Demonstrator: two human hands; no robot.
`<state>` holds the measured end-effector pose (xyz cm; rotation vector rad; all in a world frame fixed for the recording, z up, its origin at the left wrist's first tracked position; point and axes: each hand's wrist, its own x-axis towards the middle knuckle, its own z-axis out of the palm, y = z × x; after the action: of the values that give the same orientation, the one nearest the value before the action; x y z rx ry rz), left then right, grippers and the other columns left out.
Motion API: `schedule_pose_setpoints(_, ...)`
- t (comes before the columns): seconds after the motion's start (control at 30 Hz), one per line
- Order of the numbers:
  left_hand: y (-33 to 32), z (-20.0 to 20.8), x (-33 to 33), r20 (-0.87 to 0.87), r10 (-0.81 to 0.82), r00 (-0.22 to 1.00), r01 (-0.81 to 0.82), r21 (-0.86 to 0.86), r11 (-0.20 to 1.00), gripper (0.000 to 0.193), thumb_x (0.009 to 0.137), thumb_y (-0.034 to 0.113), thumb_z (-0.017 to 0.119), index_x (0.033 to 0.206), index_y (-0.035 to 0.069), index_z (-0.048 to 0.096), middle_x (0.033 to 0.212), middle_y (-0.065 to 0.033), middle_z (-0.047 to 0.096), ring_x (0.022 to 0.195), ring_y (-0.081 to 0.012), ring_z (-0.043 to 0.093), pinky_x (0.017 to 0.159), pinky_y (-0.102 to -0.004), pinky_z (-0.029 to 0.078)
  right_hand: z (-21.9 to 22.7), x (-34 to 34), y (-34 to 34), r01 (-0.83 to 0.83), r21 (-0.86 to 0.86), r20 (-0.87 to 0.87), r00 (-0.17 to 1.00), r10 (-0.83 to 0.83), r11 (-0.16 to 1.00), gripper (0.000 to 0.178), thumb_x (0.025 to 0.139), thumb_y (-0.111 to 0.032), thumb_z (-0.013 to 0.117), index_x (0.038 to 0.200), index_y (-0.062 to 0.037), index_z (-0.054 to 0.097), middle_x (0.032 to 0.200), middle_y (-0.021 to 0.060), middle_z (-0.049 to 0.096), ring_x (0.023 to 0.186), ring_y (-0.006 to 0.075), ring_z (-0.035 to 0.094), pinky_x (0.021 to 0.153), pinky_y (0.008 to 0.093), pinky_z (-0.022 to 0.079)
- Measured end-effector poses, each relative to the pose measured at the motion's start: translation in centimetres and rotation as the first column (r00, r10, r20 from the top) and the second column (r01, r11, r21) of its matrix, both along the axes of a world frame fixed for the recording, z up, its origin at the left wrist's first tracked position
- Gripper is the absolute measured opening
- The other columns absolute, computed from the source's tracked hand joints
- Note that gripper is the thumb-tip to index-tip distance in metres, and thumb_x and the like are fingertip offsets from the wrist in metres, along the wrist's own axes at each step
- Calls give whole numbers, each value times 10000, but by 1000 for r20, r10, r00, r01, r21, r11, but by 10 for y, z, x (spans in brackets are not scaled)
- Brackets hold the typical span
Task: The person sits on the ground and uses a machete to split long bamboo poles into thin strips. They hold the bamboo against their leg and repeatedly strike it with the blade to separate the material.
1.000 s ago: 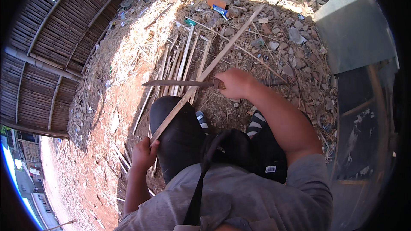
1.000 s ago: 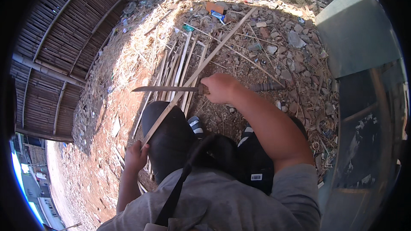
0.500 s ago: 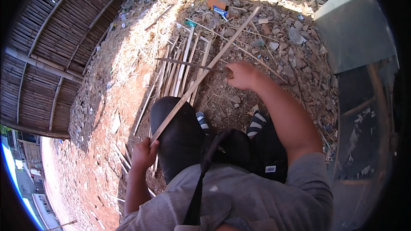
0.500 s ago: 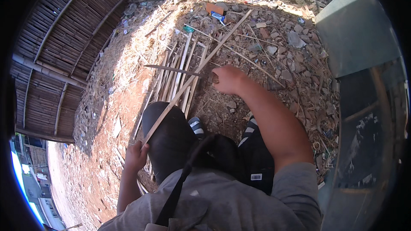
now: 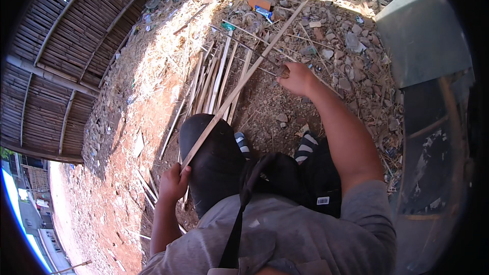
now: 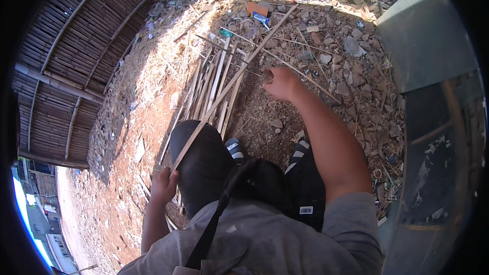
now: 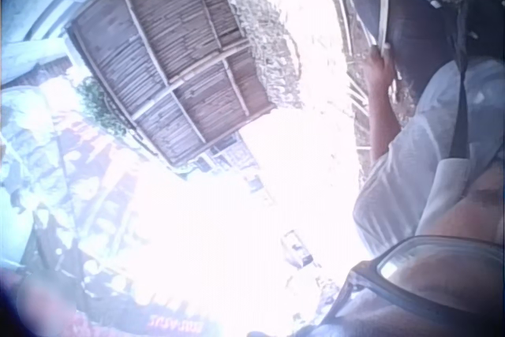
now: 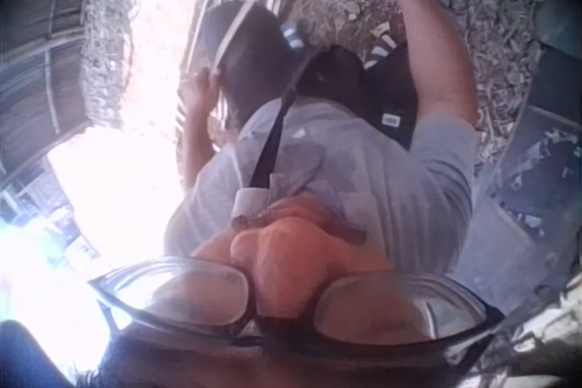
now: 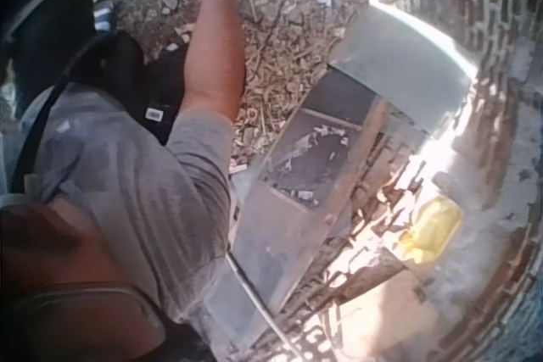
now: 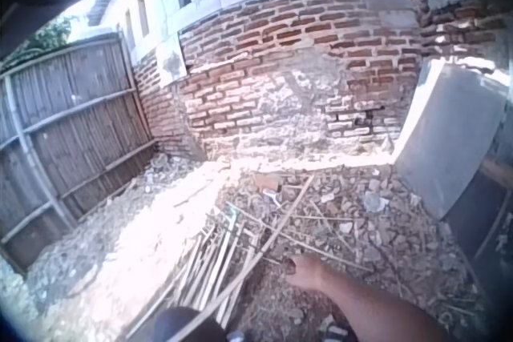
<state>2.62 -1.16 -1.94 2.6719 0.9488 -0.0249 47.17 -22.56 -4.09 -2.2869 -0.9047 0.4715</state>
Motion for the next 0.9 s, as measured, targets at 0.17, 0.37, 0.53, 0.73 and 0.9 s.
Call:
schedule_pose_setpoints(0.17, 1, -1, 2, 1, -4, 1000, 4, 9, 1000, 500, 991, 448, 567, 780, -3, 525, 695, -270, 609, 721, -506, 619, 628, -556, 458, 9, -26, 7, -249, -42, 106, 962, 252, 968, 314, 808, -271, 722, 1045, -68, 689, 946, 184, 713, 944, 389, 680, 849, 472, 549)
schedule_pose_setpoints(0.37, -2, -2, 3, 5, 18, 1000, -18, 14, 1000, 481, 988, 428, 577, 779, -2, 526, 705, -267, 605, 721, -499, 613, 628, -545, 453, 16, -80, 27, -494, -82, 150, 853, 501, 866, 182, 771, -223, 712, 900, -100, 676, 851, 165, 708, 882, 385, 689, 769, 511, 550)
schedule_pose_setpoints(0.53, 0, -11, -1, 60, -7, 998, 7, 3, 1000, 474, 989, 420, 578, 779, -1, 516, 706, -260, 596, 719, -496, 606, 630, -545, 445, 15, -67, 21, -427, -91, 193, 879, 437, 900, 208, 768, -235, 723, 921, -101, 677, 867, 164, 709, 885, 386, 689, 775, 501, 551)
schedule_pose_setpoints(0.73, -1, -10, 0, 54, -8, 999, 8, -3, 1000, 471, 993, 432, 564, 800, 4, 518, 713, -259, 606, 728, -498, 608, 640, -555, 450, 10, -25, 8, -52, 20, 142, 989, 49, 998, 329, 837, -263, 717, 1091, -56, 691, 912, 173, 714, 890, 371, 693, 793, 477, 555)
schedule_pose_setpoints(0.9, 0, 1, 2, -13, -8, 1000, 9, 32, 999, 472, 985, 450, 573, 801, 19, 518, 709, -257, 619, 721, -498, 621, 631, -563, 461, 15, -29, 7, -91, -35, 140, 986, 95, 995, 290, 835, -252, 714, 1052, -61, 685, 899, 172, 708, 905, 381, 686, 795, 487, 550)
